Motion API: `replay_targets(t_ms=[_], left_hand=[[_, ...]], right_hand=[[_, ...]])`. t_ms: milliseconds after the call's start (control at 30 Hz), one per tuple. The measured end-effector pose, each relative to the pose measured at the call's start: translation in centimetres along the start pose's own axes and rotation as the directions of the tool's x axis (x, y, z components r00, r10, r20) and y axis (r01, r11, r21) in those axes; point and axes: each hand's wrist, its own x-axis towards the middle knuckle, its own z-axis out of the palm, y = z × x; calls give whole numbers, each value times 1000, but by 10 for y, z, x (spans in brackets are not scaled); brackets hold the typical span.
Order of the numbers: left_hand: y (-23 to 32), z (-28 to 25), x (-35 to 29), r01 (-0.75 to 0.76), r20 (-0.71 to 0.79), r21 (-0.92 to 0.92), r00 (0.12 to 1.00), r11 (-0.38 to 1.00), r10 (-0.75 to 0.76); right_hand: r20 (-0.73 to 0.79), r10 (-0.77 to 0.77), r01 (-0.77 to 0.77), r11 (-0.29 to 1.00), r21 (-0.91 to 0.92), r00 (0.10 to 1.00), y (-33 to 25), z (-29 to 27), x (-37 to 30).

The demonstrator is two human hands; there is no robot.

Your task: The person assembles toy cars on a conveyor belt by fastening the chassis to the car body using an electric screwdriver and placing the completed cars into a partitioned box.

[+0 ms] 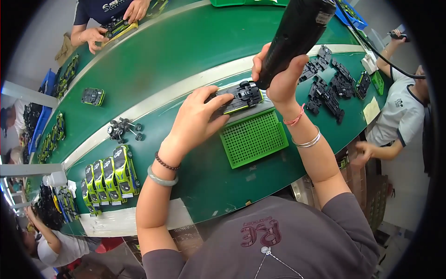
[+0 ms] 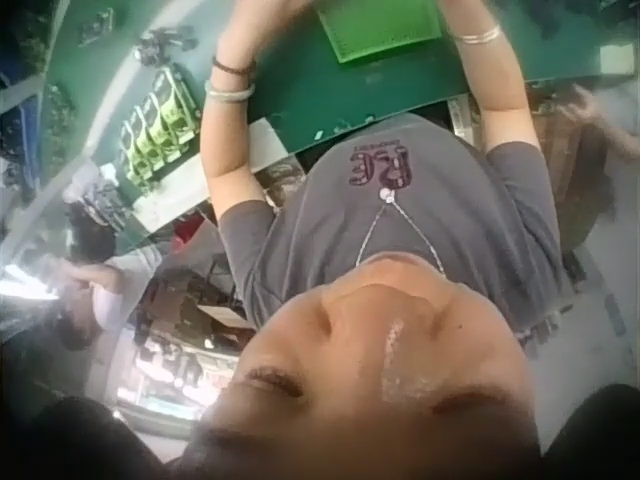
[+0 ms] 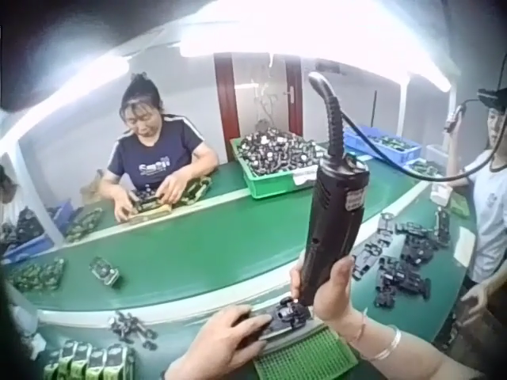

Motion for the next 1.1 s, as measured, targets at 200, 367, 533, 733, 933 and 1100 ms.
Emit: replay_targets(t_ms=[200,367,533,733,933,1100], left_hand=[[-3,2,-1,-40,-77,-4,996,999,40],[-4,3,-3,-23,-65,-21,998,1000,21],[-4,3,-2,-27,-66,-44,998,999,24],[-5,5,-3,-25,-65,-41,998,999,22],[-6,5,-3,-17,-60,-51,998,999,14],[-6,2,-3,-22,-49,-43,999,999,20]], right_hand=[[-16,-71,72,997,18,997,-12,3,-9],[100,-122,77,927,368,987,-32,9,-51],[19,48,-51,967,248,999,-12,12,-77],[28,24,-29,978,204,999,-8,15,-77],[13,37,-39,979,198,999,-3,17,-78],[11,50,-51,984,168,999,2,20,-80]])
